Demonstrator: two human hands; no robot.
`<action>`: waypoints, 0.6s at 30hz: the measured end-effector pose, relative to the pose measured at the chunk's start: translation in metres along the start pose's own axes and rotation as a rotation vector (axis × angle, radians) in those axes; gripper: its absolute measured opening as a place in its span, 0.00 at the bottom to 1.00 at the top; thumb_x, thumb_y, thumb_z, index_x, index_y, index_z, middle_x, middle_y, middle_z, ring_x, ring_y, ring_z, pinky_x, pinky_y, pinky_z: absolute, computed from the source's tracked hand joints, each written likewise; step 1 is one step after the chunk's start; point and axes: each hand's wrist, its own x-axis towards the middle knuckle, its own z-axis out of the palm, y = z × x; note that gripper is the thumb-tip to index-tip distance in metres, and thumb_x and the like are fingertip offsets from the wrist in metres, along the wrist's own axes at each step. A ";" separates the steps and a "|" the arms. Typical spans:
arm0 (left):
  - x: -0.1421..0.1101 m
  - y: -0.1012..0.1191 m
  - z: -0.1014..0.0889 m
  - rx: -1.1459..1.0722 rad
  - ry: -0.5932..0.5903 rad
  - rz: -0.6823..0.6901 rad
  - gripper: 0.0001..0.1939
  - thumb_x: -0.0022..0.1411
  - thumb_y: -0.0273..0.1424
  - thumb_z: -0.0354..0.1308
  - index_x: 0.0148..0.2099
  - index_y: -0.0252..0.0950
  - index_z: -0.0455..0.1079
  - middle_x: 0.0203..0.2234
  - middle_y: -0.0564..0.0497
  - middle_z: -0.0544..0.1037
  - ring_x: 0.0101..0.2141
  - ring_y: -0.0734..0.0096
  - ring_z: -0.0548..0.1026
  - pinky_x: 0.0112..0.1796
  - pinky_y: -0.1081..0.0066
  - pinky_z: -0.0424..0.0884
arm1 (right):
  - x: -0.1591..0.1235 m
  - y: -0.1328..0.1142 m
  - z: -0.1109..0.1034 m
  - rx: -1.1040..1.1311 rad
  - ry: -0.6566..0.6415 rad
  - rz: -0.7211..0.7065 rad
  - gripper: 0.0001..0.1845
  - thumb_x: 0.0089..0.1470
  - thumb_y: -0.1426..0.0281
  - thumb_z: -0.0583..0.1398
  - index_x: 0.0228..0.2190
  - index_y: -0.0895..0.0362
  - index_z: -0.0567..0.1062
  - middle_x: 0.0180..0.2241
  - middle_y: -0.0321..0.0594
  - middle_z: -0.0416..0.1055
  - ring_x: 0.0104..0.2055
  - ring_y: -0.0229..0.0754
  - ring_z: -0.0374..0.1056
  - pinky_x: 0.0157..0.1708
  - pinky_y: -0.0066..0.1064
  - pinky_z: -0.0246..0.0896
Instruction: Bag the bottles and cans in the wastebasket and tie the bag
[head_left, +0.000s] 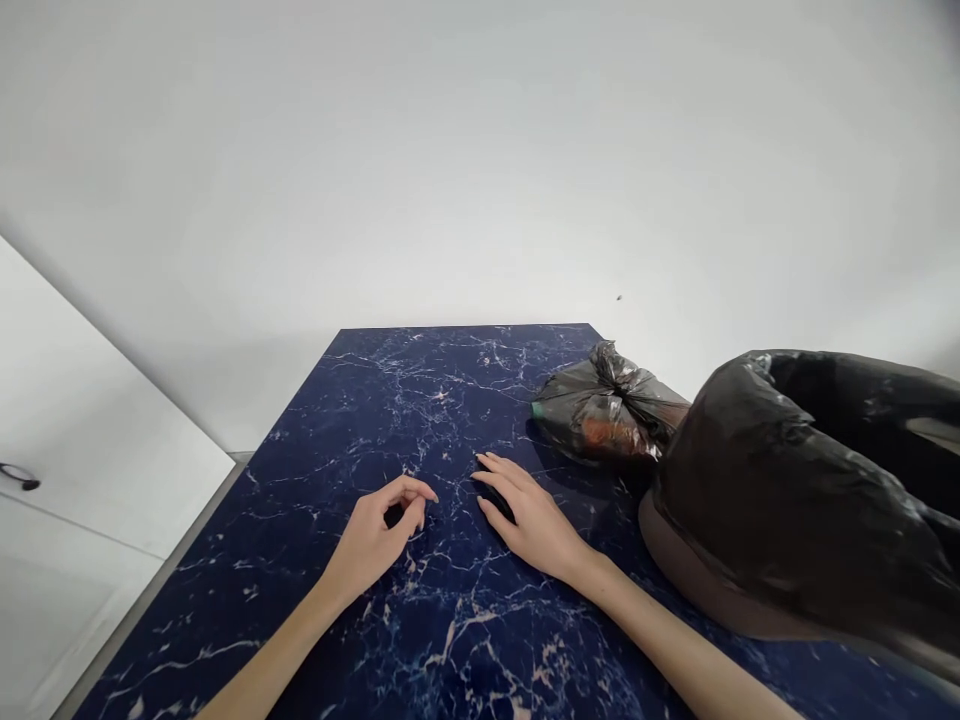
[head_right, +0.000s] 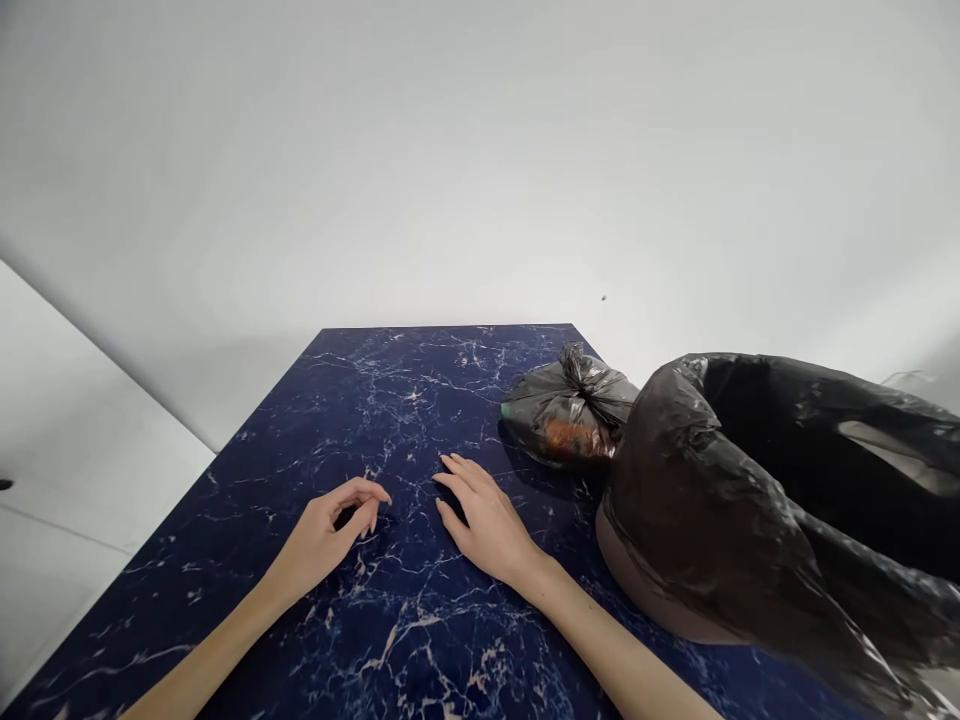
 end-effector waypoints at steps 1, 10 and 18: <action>0.000 0.001 0.000 0.001 0.000 -0.011 0.19 0.73 0.49 0.52 0.45 0.42 0.78 0.27 0.52 0.76 0.28 0.66 0.73 0.31 0.69 0.70 | 0.000 0.000 0.000 0.001 -0.009 0.002 0.24 0.75 0.60 0.54 0.66 0.50 0.72 0.74 0.41 0.60 0.78 0.51 0.53 0.76 0.54 0.54; -0.001 0.003 -0.002 0.011 0.024 -0.065 0.20 0.72 0.49 0.52 0.41 0.42 0.78 0.29 0.52 0.74 0.26 0.69 0.65 0.28 0.70 0.59 | 0.000 -0.003 -0.001 -0.002 -0.015 0.000 0.25 0.76 0.62 0.53 0.68 0.51 0.71 0.75 0.41 0.59 0.78 0.50 0.53 0.77 0.54 0.53; 0.005 -0.004 -0.004 -0.004 0.016 -0.058 0.19 0.72 0.48 0.53 0.40 0.42 0.77 0.26 0.53 0.71 0.27 0.68 0.68 0.29 0.70 0.63 | 0.001 -0.007 -0.004 -0.007 -0.011 -0.006 0.25 0.76 0.64 0.53 0.68 0.53 0.70 0.74 0.43 0.60 0.78 0.50 0.53 0.77 0.55 0.53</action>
